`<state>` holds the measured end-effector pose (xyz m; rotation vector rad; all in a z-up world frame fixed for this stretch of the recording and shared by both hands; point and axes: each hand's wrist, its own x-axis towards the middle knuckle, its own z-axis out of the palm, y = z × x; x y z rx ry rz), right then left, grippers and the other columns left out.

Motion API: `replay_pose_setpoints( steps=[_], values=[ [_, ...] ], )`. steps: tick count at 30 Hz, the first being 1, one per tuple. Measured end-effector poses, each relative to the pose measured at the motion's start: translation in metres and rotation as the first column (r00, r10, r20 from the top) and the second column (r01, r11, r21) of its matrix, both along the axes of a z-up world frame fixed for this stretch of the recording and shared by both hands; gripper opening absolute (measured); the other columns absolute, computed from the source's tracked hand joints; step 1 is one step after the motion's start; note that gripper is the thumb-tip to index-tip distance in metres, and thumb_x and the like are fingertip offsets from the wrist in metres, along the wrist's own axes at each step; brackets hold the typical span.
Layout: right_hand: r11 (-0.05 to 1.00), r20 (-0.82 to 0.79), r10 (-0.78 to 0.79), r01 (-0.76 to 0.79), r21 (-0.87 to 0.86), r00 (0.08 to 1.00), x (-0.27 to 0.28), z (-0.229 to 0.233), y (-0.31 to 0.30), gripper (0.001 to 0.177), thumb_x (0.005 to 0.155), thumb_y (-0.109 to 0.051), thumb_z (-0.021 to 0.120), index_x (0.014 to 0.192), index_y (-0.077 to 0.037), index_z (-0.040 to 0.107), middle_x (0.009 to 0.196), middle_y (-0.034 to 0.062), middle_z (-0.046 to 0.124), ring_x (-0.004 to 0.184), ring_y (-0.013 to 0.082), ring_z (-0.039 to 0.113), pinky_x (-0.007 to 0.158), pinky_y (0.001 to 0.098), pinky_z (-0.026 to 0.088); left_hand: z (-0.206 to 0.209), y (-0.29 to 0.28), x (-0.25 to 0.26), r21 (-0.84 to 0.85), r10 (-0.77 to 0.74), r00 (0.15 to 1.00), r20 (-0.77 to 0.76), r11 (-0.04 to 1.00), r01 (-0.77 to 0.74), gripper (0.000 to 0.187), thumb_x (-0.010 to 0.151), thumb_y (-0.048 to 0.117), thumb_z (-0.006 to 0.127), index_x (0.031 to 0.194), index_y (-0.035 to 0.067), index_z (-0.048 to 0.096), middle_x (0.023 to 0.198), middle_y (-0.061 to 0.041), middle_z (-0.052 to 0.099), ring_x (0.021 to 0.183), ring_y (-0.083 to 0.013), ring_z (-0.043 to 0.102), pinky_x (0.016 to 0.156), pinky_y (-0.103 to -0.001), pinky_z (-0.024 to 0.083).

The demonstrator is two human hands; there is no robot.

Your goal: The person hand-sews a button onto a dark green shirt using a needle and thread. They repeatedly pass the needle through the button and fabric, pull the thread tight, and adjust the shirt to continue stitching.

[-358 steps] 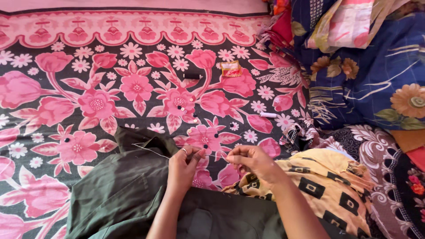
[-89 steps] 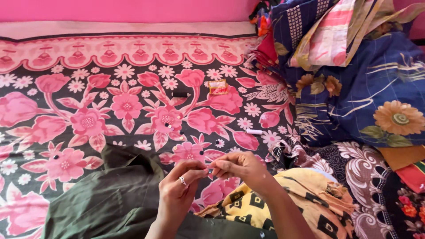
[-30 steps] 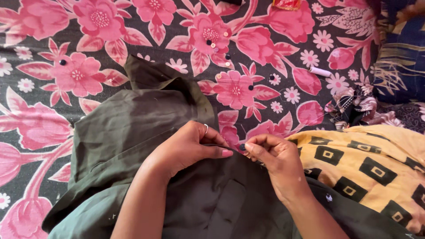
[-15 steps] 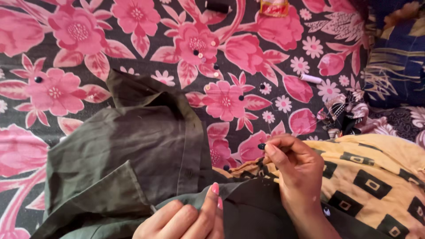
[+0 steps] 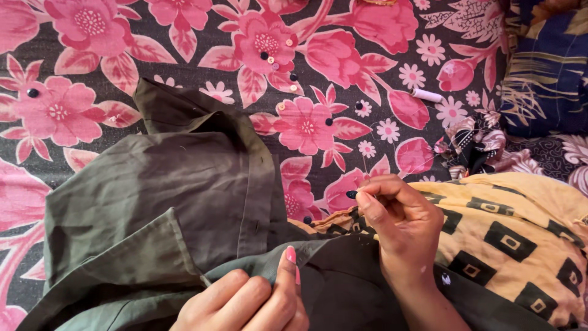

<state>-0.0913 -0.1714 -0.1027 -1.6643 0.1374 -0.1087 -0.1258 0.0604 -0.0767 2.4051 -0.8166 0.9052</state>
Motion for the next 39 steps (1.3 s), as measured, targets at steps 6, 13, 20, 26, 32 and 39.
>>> replay_pose_setpoints(
  steps=[6, 13, 20, 26, 32, 39],
  values=[
    [0.999, 0.048, 0.023, -0.024, 0.024, 0.999, -0.002, 0.0, 0.002, 0.005, 0.095, 0.004, 0.069, 0.099, 0.006, 0.068, 0.099, 0.0046, 0.066, 0.084, 0.0055, 0.058, 0.075, 0.0196, 0.047, 0.003, 0.004, 0.003, 0.056, -0.064, 0.998, 0.019, 0.996, 0.063, 0.002, 0.077, 0.001, 0.07, 0.079, 0.0, 0.07, 0.074, 0.004, 0.067, 0.05, -0.0042, 0.04, 0.048, -0.022, 0.033],
    [0.999, 0.002, 0.001, -0.001, -0.034, 1.0, -0.008, 0.006, 0.009, 0.003, 0.093, 0.005, 0.069, 0.096, 0.006, 0.069, 0.098, 0.0042, 0.066, 0.08, 0.004, 0.058, 0.071, 0.0182, 0.046, 0.007, 0.003, 0.016, -0.583, -0.275, 0.848, -0.453, 0.811, -0.048, 0.016, 0.081, -0.002, 0.075, 0.083, 0.004, 0.061, 0.09, -0.005, 0.079, 0.07, -0.0078, 0.065, 0.062, -0.024, 0.052],
    [0.99, 0.007, 0.018, -0.017, -0.138, 1.0, -0.015, 0.025, 0.016, 0.005, 0.094, 0.004, 0.07, 0.099, 0.005, 0.07, 0.101, 0.0044, 0.067, 0.081, 0.0032, 0.058, 0.071, 0.0175, 0.047, -0.003, 0.014, 0.032, -0.539, -0.659, 0.166, -0.734, 0.415, -0.733, 0.01, 0.082, 0.004, 0.077, 0.091, -0.001, 0.073, 0.075, 0.0, 0.074, 0.066, -0.0025, 0.062, 0.059, -0.021, 0.047],
    [0.999, -0.182, 0.038, -0.044, -0.029, 0.983, -0.021, 0.044, 0.029, 0.008, 0.093, 0.002, 0.07, 0.099, 0.006, 0.072, 0.093, 0.0057, 0.07, 0.08, 0.0058, 0.062, 0.075, 0.02, 0.05, -0.012, 0.019, 0.031, -0.563, -0.706, 0.135, -0.695, 0.419, -0.712, 0.011, 0.089, 0.006, 0.074, 0.093, -0.005, 0.077, 0.076, 0.0, 0.073, 0.066, -0.0021, 0.059, 0.057, -0.02, 0.045],
    [0.998, -0.363, 0.063, -0.064, 0.009, 0.93, -0.023, 0.044, 0.053, 0.009, 0.086, 0.002, 0.073, 0.093, 0.007, 0.075, 0.086, 0.0048, 0.072, 0.076, 0.0065, 0.064, 0.069, 0.0208, 0.051, -0.016, 0.019, 0.031, -0.579, -0.71, 0.141, -0.69, 0.424, -0.697, 0.011, 0.091, 0.006, 0.073, 0.094, -0.004, 0.077, 0.074, 0.003, 0.071, 0.064, 0.0005, 0.054, 0.054, -0.019, 0.04],
    [0.987, -0.282, 0.07, -0.107, -0.117, 0.957, -0.023, 0.039, 0.066, 0.005, 0.085, 0.0, 0.077, 0.086, 0.005, 0.076, 0.083, 0.0008, 0.068, 0.069, 0.0035, 0.058, 0.06, 0.0189, 0.045, -0.018, 0.018, 0.029, -0.612, -0.71, 0.174, -0.683, 0.424, -0.668, 0.011, 0.092, 0.008, 0.073, 0.092, -0.003, 0.076, 0.07, 0.007, 0.065, 0.062, 0.0017, 0.047, 0.051, -0.019, 0.035]
  ],
)
